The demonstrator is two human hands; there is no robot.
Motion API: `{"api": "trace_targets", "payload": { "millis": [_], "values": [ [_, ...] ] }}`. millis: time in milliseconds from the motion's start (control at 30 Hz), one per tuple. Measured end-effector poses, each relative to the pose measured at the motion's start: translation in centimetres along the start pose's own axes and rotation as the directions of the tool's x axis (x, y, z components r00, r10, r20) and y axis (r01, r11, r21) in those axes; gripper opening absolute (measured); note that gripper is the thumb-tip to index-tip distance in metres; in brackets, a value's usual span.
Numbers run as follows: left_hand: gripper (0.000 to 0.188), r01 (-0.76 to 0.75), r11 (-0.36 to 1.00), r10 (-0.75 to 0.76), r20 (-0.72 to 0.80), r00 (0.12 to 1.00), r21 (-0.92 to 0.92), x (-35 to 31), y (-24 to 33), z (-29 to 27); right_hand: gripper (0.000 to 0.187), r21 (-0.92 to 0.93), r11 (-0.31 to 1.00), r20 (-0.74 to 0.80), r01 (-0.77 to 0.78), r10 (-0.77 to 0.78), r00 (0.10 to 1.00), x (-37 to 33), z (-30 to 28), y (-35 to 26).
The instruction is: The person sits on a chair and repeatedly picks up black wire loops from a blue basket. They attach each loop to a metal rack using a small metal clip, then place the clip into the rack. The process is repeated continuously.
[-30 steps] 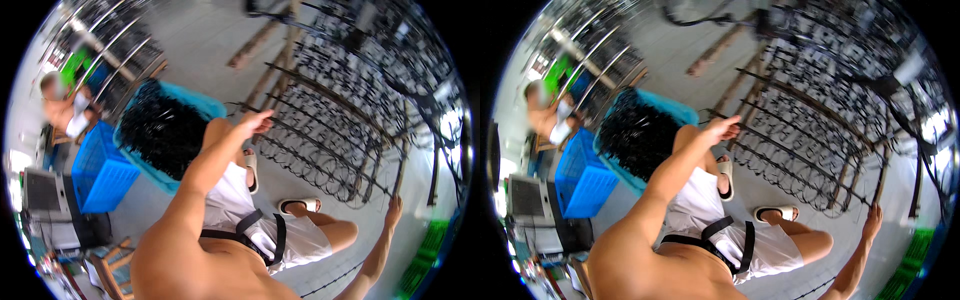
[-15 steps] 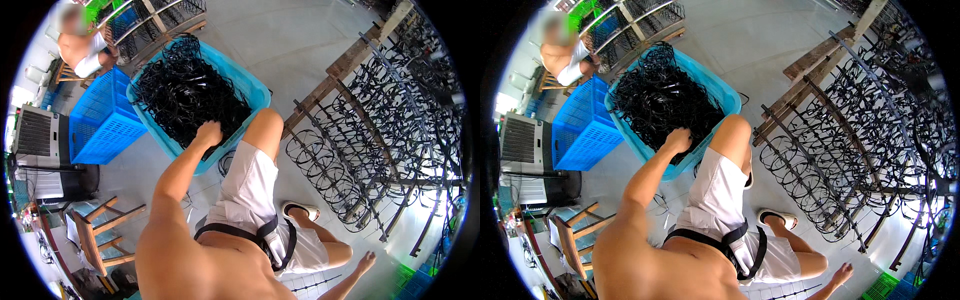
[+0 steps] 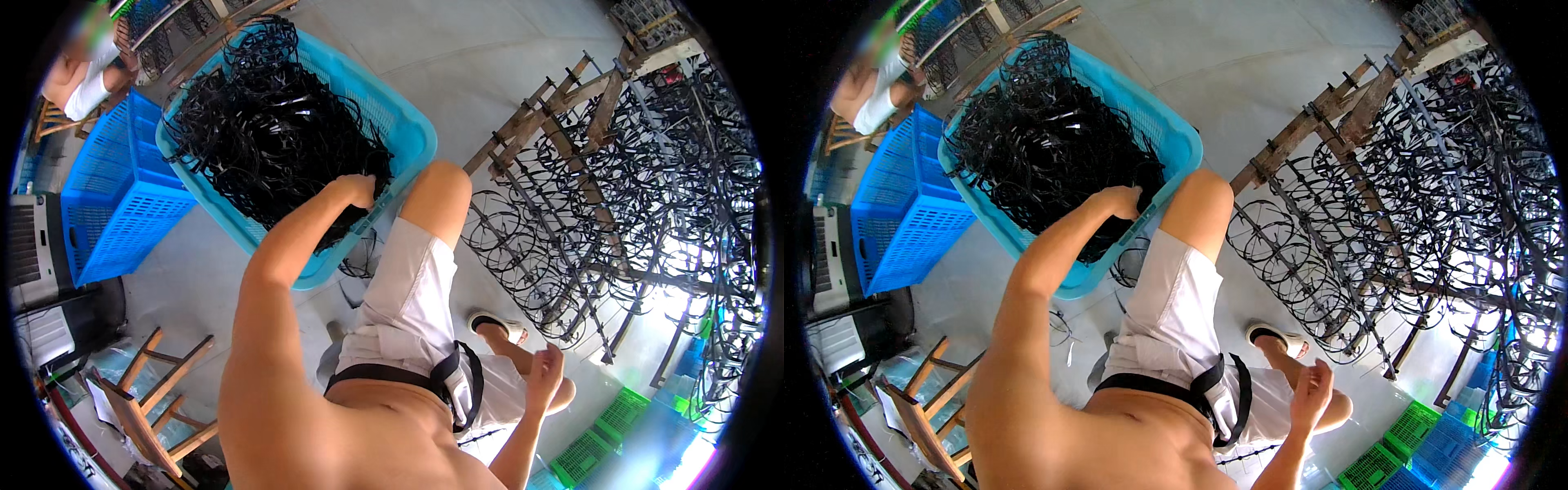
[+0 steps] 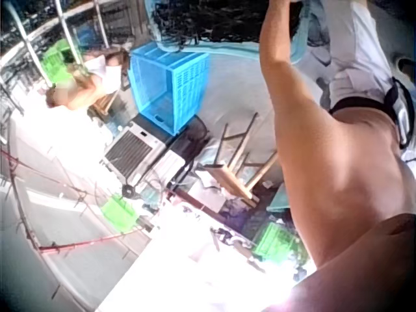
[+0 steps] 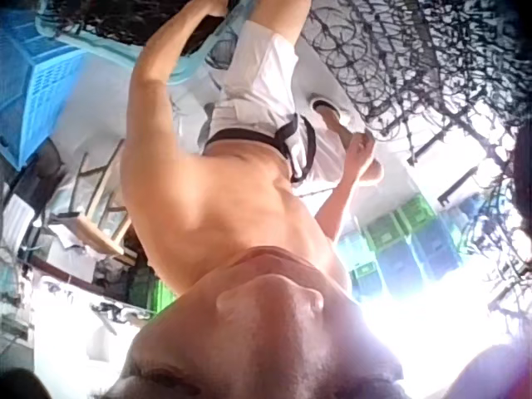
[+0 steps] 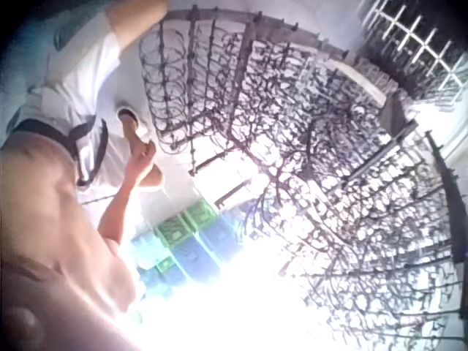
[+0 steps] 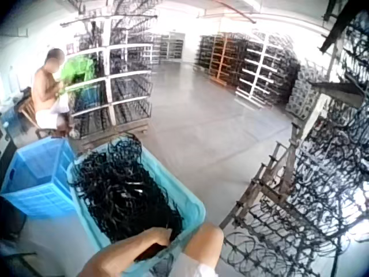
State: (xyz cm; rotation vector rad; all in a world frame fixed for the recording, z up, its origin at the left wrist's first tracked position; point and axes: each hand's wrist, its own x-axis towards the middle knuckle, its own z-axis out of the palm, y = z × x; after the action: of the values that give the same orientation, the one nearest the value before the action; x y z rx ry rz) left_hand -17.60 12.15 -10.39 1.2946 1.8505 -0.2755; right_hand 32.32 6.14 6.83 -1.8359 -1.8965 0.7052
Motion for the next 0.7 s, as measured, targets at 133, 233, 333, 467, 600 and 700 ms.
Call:
{"api": "trace_targets", "payload": {
  "millis": [133,233,333,467,600,700],
  "values": [
    [0.089,-0.02,0.993,-0.033,0.425,0.904,0.12,4.9,-1.7,0.0,0.023,-0.071,0.984,0.139,0.162,-0.151,0.979,1.1,1.1,-1.8],
    [0.091,-0.044,0.999,0.03,0.533,0.845,0.013,6.7,-3.1,1.7,0.024,-0.043,0.99,0.217,0.136,-0.124,0.968,1.2,1.6,-2.8],
    [0.08,0.105,0.994,-0.084,0.642,0.762,0.006,8.5,-3.5,2.6,0.022,0.011,0.991,0.284,0.131,-0.129,0.95,1.4,3.1,-4.0],
    [0.042,0.151,0.985,-0.065,0.641,0.764,-0.079,5.7,-2.2,0.2,0.022,0.092,0.955,0.329,0.282,-0.296,0.897,2.0,5.5,-6.1],
    [0.015,-0.069,0.991,0.112,0.418,0.902,-0.117,1.1,-4.3,-2.6,0.022,0.276,0.922,0.36,0.272,-0.361,0.86,3.5,8.0,-12.8],
    [0.02,-0.114,0.924,0.171,0.127,0.977,-0.366,-4.2,-6.7,-4.7,0.024,0.458,0.879,0.473,0.133,-0.368,0.801,4.9,12.2,-16.6]
  ]
}}
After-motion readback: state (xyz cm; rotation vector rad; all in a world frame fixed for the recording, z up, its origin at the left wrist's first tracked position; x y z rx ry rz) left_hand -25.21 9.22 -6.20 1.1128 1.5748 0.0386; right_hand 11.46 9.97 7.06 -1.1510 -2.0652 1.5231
